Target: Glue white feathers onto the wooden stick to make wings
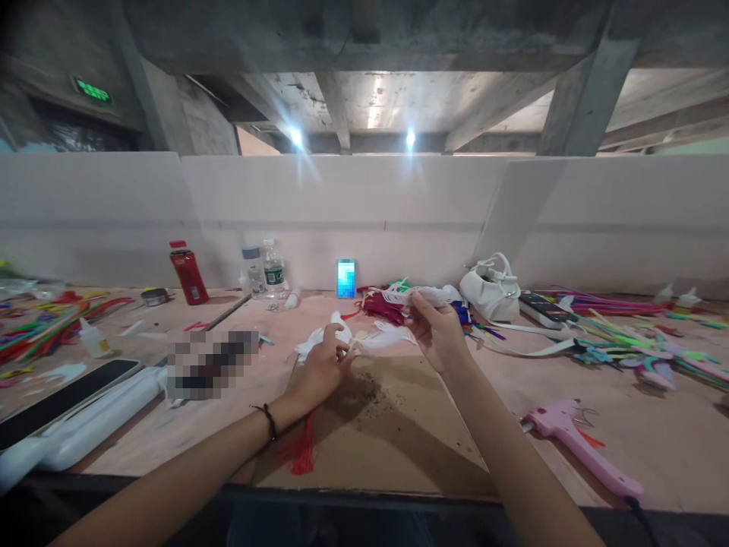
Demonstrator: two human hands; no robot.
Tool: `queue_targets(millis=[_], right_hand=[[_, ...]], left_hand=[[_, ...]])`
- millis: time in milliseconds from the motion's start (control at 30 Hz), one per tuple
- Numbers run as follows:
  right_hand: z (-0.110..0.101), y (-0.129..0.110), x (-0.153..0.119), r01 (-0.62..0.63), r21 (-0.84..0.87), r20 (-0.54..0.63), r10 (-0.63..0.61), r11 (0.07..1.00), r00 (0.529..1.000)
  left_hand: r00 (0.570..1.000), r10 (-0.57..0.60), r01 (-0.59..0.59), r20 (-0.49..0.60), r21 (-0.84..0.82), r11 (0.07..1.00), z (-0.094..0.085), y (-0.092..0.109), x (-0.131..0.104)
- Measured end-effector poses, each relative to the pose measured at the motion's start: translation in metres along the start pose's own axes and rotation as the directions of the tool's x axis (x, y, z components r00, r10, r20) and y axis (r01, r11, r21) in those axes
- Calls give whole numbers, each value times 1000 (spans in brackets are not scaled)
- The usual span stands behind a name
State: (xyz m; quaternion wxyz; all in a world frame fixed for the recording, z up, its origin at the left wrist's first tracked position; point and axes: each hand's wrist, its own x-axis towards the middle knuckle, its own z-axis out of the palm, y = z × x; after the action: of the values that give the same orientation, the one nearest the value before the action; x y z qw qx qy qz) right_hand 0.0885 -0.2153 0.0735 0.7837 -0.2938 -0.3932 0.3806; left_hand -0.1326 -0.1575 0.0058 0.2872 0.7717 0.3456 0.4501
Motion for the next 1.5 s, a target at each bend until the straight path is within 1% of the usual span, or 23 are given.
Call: queue_targets(millis=[100, 167, 233, 367, 467, 567, 800, 1033, 1267, 1500], right_hand=[[4, 5, -5, -29, -16, 16, 30, 999, 999], [5, 14, -8, -41, -51, 1, 42, 998, 999], [6, 24, -10, -52, -106, -25, 49, 993, 998], [7, 40, -16, -34, -251, -31, 27, 967, 999], [9, 43, -19, 11, -347, -4, -13, 938, 1000], [9, 43, -21, 41, -411, -2, -46, 911, 999], [7, 46, -20, 50, -479, -23, -70, 877, 997], [6, 49, -21, 58, -518, -36, -90, 854, 995], [8, 50, -22, 76, -544, -53, -125, 836, 991], [10, 50, -24, 79, -564, -45, -126, 822, 991]], left_hand=[[995, -56, 47, -80, -106, 993, 1, -3, 9], [985, -115, 89, -126, -196, 977, 2, -7, 16], [974, -176, 128, -142, -297, 946, 3, -10, 21], [964, -253, 190, -80, -462, 866, 5, -10, 24], [965, -262, 214, -16, -532, 820, 5, -5, 23], [966, -256, 223, 25, -580, 784, 5, 0, 21], [962, -263, 250, 77, -642, 724, 2, 10, 18], [963, -252, 252, 100, -670, 698, 2, 10, 18], [970, -219, 234, 109, -678, 697, 2, 12, 18], [976, -206, 203, 71, -637, 744, 4, 9, 18]])
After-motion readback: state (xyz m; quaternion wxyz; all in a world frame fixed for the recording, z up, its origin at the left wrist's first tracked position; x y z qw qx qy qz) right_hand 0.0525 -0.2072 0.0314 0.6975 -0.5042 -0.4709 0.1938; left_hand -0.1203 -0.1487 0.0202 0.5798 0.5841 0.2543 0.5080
